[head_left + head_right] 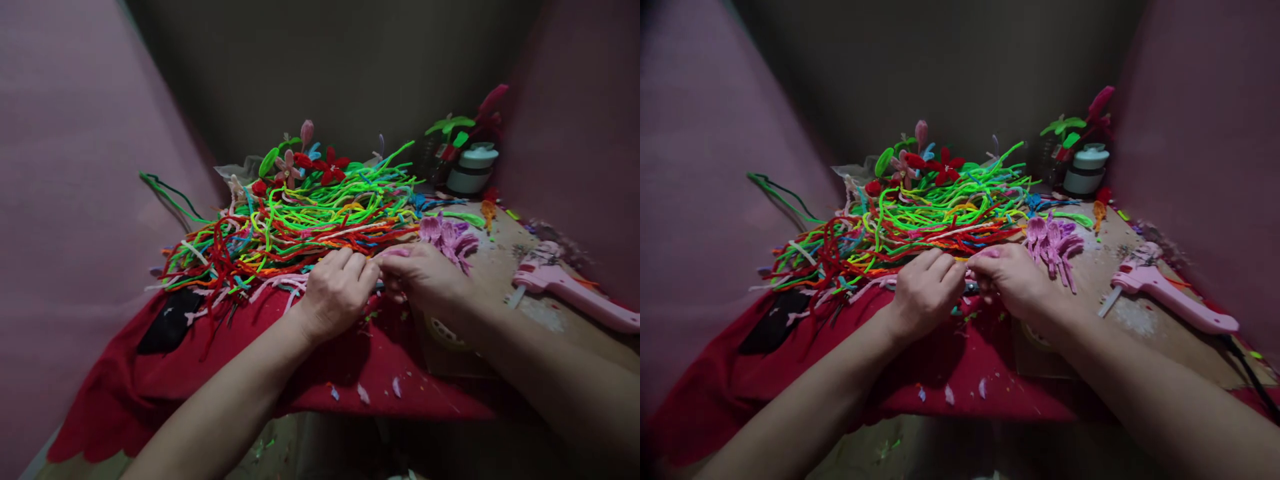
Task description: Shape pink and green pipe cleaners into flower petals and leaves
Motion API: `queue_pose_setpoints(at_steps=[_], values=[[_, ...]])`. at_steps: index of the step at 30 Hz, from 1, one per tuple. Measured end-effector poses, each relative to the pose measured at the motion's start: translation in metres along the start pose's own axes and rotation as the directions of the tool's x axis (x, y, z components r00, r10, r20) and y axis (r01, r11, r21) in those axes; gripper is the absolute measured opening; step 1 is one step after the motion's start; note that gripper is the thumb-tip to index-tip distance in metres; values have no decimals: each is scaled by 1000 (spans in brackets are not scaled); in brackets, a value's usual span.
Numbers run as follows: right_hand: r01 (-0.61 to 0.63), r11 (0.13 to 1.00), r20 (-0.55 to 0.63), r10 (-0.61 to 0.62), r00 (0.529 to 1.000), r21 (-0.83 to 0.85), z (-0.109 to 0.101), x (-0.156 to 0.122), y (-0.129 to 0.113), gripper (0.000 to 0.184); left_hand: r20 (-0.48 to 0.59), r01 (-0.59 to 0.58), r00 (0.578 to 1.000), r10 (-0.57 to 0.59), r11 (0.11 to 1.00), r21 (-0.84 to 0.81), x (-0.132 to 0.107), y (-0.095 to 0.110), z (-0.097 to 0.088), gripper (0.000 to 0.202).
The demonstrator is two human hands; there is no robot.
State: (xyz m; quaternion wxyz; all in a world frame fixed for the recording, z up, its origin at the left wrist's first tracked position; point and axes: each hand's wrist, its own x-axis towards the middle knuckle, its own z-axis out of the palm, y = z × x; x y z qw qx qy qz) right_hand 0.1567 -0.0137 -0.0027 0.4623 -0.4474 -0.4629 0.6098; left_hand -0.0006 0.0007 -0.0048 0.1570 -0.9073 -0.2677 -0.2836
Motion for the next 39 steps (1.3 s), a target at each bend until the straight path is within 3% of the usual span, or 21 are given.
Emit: queue_pose_setpoints(at_steps=[2,4,5,7,8,9,11,12,14,15,17,20,23,25,28,30,33,35,39], values=[[-217,952,133,191,972,214,-3,1,-4,12,-30,-113,993,116,989,92,-2,-2,-1,19],[-333,895,209,279,937,296,-7,2,-8,9,-76,-104,991,108,993,55,-2,-4,-1,15],[-330,891,213,273,938,312,-8,3,-9,9,-113,-47,993,45,999,-11,-2,-6,-1,13],[-244,918,195,190,962,312,-10,3,-12,10,-184,160,960,-211,953,-258,2,-9,0,10],[-185,937,186,133,973,297,-11,3,-12,12,-179,275,908,-379,861,-428,4,-11,1,10],[-131,953,187,81,979,272,-11,3,-12,14,-117,371,838,-533,713,-595,6,-13,2,12],[-49,977,204,5,979,210,-12,2,-11,14,165,489,709,-685,309,-816,9,-17,3,18],[-22,985,221,-17,975,173,-13,2,-11,13,339,528,671,-659,105,-842,9,-19,4,20],[27,996,263,-49,964,87,-14,0,-10,12,627,604,634,-453,-217,-767,9,-20,4,26],[57,997,281,-68,957,46,-14,0,-10,12,714,639,620,-325,-319,-700,8,-20,5,30],[118,993,298,-103,949,-30,-14,-2,-10,13,792,693,600,-111,-423,-584,7,-17,5,36],[172,980,241,-143,960,-104,-12,-4,-12,14,800,722,596,68,-483,-496,7,-12,4,45],[195,969,218,-160,963,-153,-9,-6,-14,13,772,717,612,174,-533,-449,7,-9,0,52],[203,963,208,-166,964,-175,-7,-6,-14,13,754,705,628,193,-553,-445,8,-9,-2,49],[186,962,137,-161,977,-199,-6,-5,-15,12,754,678,644,130,-554,-484,7,-11,-5,32],[178,953,91,-160,983,-244,-6,-4,-15,10,771,686,635,47,-493,-535,7,-12,-6,26],[175,935,53,-167,985,-309,-6,-2,-13,11,771,720,626,-117,-294,-629,8,-12,-9,25],[175,948,73,-161,984,-267,-7,0,-11,13,748,732,632,-203,-163,-662,10,-11,-12,25],[181,958,111,-160,981,-223,-8,4,-5,20,760,778,607,-232,-21,-628,12,-8,-13,25]])
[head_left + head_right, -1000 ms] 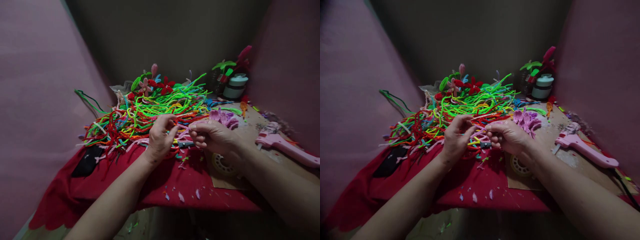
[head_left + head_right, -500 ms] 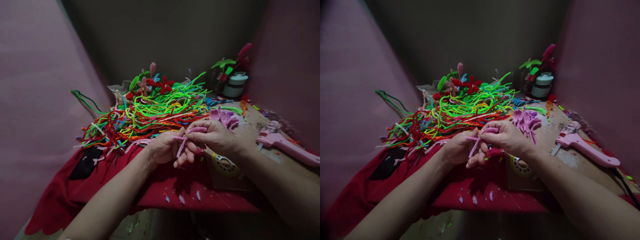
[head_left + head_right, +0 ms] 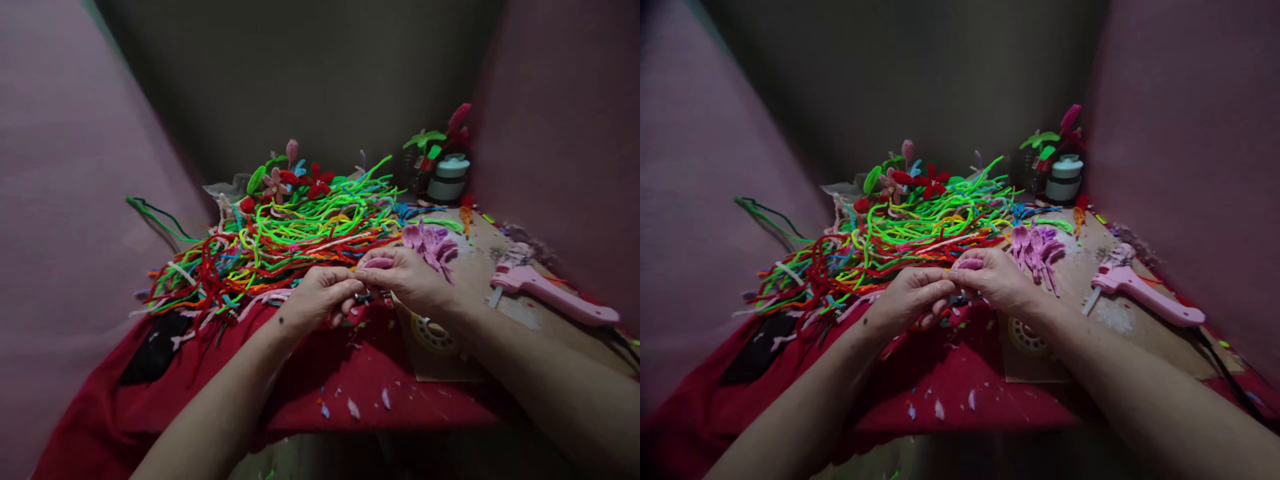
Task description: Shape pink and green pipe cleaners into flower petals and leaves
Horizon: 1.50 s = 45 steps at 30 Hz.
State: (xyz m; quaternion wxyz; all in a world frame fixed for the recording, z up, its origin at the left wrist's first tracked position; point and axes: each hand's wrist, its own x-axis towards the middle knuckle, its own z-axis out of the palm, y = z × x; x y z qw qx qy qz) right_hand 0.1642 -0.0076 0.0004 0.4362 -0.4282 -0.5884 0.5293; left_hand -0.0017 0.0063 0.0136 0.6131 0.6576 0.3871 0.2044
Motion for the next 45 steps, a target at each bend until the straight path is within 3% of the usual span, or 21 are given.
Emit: queue_pose_setpoints(at_steps=[3,5,8,13,16,18,24,28,31,34,38,40,41,43,45], values=[[86,948,-98,-121,988,-307,0,2,6,14,-27,27,999,-25,994,108,3,-5,3,23],[159,816,-144,-283,948,-556,1,2,9,11,-93,2,996,19,976,218,5,-9,6,21],[204,700,-157,-415,896,-685,4,0,12,12,-169,-13,984,60,964,265,6,-12,9,21],[273,772,-191,-450,872,-574,6,0,12,10,-211,63,977,-41,993,99,7,-5,8,24],[264,841,-243,-412,878,-471,6,2,13,11,-239,9,971,15,995,98,9,-5,5,25],[278,872,-304,-414,858,-402,4,2,13,13,-263,-28,963,55,994,104,10,-7,3,25],[437,882,-565,-454,689,-177,-13,1,-6,21,-328,-46,942,64,997,64,13,-4,7,25],[532,847,-705,-374,603,5,-39,2,-26,20,-268,-51,960,85,990,133,22,10,20,26],[600,799,-783,-360,507,21,-58,5,-32,19,-194,-56,977,94,980,190,43,21,39,27],[624,782,-808,-376,453,-14,-69,6,-32,19,-164,-131,969,186,946,297,76,25,59,28],[539,830,-787,-428,444,-148,-63,7,-22,20,-214,-177,924,316,852,493,108,22,70,20],[465,831,-704,-527,477,-306,-52,6,-12,18,-194,-219,853,484,671,709,109,20,65,15],[437,792,-618,-607,499,-426,-46,5,-7,19,-144,-208,862,486,598,774,105,19,59,15],[461,656,-365,-734,572,-598,-32,4,2,17,-93,-203,891,445,572,794,93,18,44,15],[506,540,-196,-789,582,-673,-19,2,9,14,-70,-197,905,420,558,806,77,18,25,17]])
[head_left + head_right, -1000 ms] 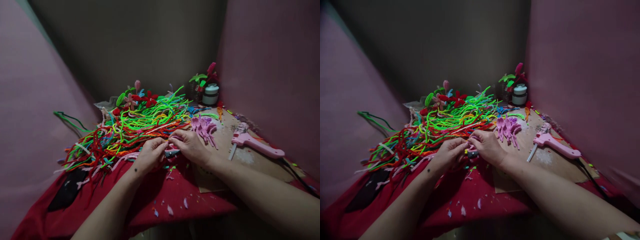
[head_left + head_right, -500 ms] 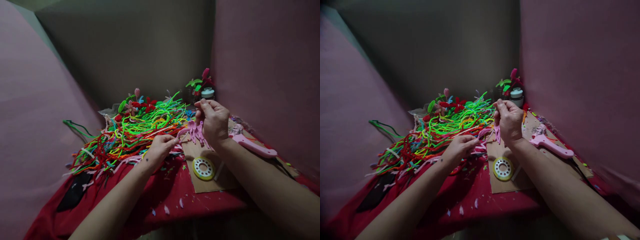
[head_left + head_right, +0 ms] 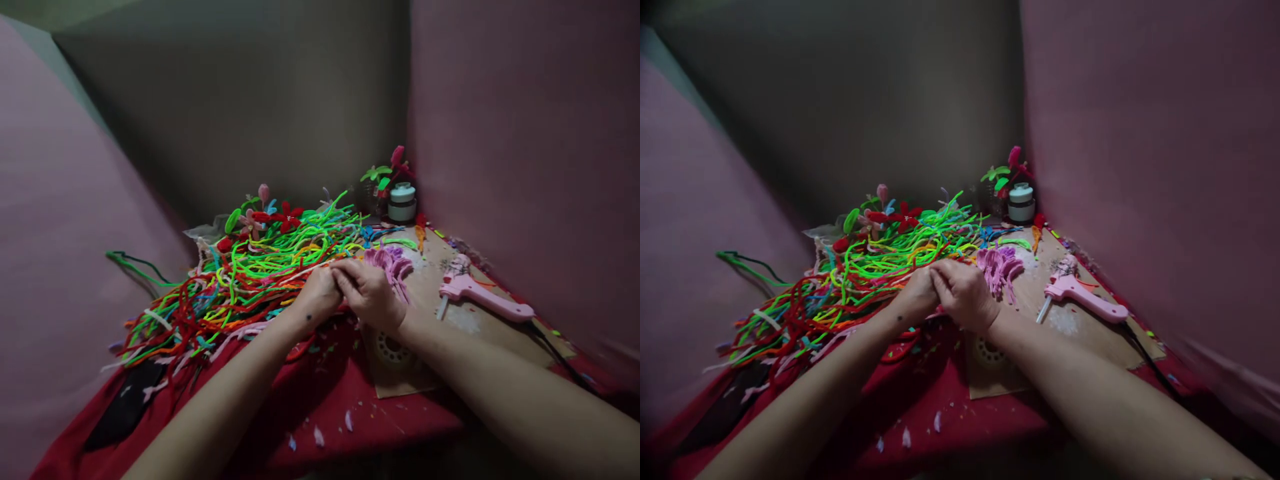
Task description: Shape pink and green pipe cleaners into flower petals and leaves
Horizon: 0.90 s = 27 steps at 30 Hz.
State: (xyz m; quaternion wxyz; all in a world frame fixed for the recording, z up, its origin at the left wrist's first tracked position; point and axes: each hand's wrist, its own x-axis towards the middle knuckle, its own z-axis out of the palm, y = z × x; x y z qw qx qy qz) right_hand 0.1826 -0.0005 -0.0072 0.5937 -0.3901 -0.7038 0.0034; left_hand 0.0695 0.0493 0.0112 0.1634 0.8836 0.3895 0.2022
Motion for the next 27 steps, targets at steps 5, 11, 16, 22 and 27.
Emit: queue_pose_setpoints(at_steps=[5,11,16,22,27], values=[[136,990,275,-121,954,-36,12,-13,-10,15,68,75,995,-77,997,35,-32,-18,-34,17],[232,963,463,-144,874,-140,16,-18,-10,14,36,157,987,-157,988,5,-45,-26,-35,23],[149,981,358,-96,929,-123,8,-14,-3,14,2,166,986,-166,986,-33,-53,-36,-50,23],[34,996,273,-11,962,-79,7,-13,5,15,306,80,945,-113,990,118,-78,-44,-76,18],[35,999,311,-20,950,-42,10,-16,1,15,291,-59,956,-42,943,329,-90,-50,-53,17]])
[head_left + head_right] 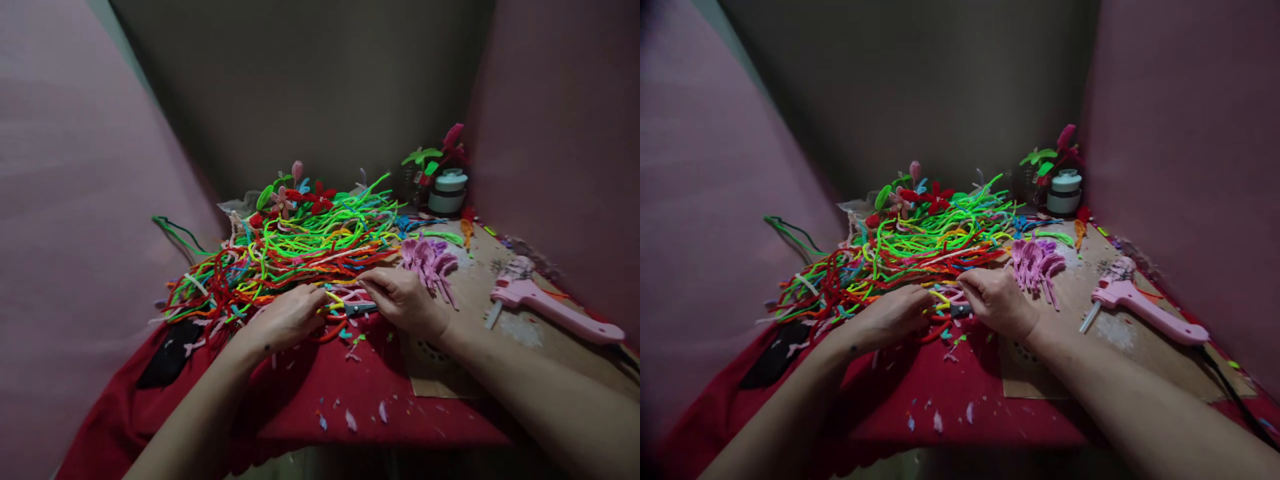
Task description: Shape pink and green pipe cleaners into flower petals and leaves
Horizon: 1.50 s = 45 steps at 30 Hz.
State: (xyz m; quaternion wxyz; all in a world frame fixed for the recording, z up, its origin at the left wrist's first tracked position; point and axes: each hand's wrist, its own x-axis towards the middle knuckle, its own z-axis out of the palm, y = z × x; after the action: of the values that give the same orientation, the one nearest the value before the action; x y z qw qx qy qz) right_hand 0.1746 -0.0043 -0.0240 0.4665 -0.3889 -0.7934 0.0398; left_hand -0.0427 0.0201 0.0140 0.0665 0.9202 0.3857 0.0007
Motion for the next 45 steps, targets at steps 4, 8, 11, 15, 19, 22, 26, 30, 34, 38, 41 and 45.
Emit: queue_pose_setpoints(at_steps=[4,8,11,15,19,22,26,30,34,38,41,45], values=[[-104,994,-115,105,988,15,-3,2,-2,14,-8,-54,998,55,995,86,2,5,11,14],[-180,983,-194,184,964,43,-5,3,-1,13,41,-33,999,32,999,37,-7,6,3,8],[-172,984,-193,179,965,53,-5,2,-1,12,103,-22,994,23,1000,-7,-17,4,0,6],[-171,984,-166,178,970,51,-4,2,-3,12,68,-8,998,5,999,45,-21,-6,9,7],[-187,980,-142,195,970,67,-4,2,-5,12,19,-3,1000,1,996,92,-7,-21,21,8],[-178,983,-130,183,974,56,-3,2,-5,13,-57,26,998,-20,993,116,8,-29,26,12],[-179,981,-80,184,980,75,-1,1,-4,14,-105,39,994,-23,987,157,23,-34,28,13],[-153,982,-55,160,986,112,1,1,-4,15,-128,53,991,-33,986,156,25,-35,24,10],[-143,985,-70,150,986,91,0,2,-5,14,-150,21,989,-2,992,124,16,-34,13,12],[-158,982,-61,164,984,99,0,2,-4,15,-142,13,990,-2,997,76,3,-30,1,11],[-168,979,-50,174,983,116,1,1,-2,14,-75,14,997,-11,999,37,-7,-23,-4,10],[-167,981,-59,174,983,100,1,1,-3,14,4,34,999,-34,998,57,-16,-14,-3,14]])
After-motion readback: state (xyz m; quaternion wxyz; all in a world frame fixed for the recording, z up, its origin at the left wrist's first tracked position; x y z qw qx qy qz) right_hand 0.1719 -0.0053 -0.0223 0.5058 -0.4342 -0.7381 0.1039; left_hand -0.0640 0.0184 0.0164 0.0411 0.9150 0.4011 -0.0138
